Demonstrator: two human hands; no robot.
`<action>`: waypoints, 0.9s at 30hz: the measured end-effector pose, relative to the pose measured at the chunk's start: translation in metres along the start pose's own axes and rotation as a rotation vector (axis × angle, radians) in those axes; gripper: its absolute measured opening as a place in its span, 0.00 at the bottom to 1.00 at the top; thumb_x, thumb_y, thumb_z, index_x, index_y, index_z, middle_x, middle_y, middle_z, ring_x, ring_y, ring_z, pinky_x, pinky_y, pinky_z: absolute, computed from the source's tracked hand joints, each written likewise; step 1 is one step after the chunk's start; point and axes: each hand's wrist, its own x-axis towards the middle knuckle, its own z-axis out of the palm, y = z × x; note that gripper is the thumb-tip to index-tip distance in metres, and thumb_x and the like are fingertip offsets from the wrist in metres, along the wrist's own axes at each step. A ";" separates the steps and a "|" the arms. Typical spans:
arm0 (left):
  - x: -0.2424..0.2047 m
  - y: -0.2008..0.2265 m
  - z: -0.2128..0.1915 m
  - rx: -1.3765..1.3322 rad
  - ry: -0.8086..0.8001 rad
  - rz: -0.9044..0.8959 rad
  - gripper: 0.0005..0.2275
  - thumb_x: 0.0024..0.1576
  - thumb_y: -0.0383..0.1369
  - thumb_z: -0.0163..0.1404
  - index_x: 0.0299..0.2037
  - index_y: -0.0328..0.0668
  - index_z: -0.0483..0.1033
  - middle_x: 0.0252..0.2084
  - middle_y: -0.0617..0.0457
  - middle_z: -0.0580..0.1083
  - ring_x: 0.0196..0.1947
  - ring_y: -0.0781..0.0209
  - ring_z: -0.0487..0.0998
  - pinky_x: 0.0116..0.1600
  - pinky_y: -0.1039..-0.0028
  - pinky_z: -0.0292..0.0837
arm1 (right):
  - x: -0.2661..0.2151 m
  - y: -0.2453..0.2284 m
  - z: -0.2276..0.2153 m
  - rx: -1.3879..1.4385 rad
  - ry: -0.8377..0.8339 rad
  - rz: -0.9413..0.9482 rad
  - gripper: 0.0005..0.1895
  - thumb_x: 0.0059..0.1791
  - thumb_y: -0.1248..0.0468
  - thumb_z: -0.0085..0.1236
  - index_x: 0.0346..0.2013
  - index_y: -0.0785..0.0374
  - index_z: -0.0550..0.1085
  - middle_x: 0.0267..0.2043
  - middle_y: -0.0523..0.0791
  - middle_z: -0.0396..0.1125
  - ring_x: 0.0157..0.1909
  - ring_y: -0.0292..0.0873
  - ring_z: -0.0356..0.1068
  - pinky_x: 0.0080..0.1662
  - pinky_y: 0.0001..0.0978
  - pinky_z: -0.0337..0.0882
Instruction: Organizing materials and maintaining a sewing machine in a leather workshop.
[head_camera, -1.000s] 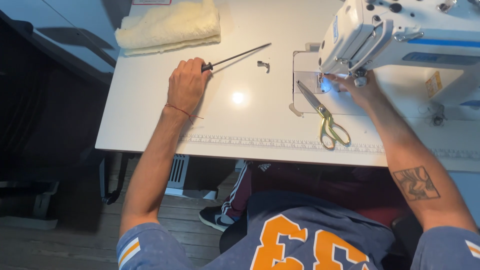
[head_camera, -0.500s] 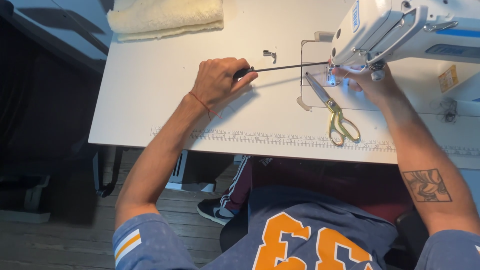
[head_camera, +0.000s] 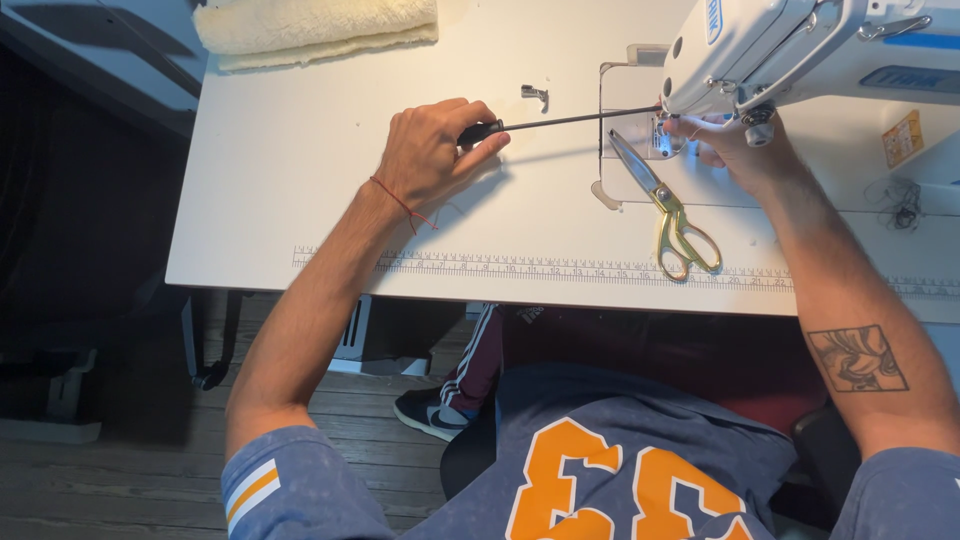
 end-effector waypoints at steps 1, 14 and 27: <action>0.000 0.000 0.000 0.036 0.012 0.018 0.14 0.65 0.45 0.53 0.37 0.43 0.81 0.27 0.55 0.78 0.20 0.69 0.76 0.24 0.79 0.70 | 0.002 0.002 -0.002 0.025 -0.003 -0.002 0.20 0.48 0.63 0.71 0.48 0.64 0.72 0.34 0.42 0.68 0.26 0.29 0.55 0.26 0.23 0.50; -0.004 -0.005 0.005 0.114 0.067 0.057 0.12 0.65 0.44 0.55 0.38 0.44 0.81 0.30 0.58 0.77 0.21 0.71 0.75 0.25 0.80 0.71 | -0.005 -0.001 0.001 -0.062 0.038 0.017 0.28 0.44 0.56 0.72 0.55 0.60 0.74 0.47 0.40 0.74 0.51 0.37 0.75 0.40 0.26 0.73; -0.001 -0.008 0.006 0.122 0.118 0.114 0.12 0.66 0.43 0.55 0.39 0.43 0.80 0.32 0.57 0.77 0.27 0.69 0.77 0.31 0.79 0.73 | 0.001 0.005 -0.003 -0.087 0.069 0.070 0.34 0.43 0.54 0.74 0.59 0.62 0.72 0.48 0.45 0.73 0.49 0.42 0.68 0.43 0.43 0.64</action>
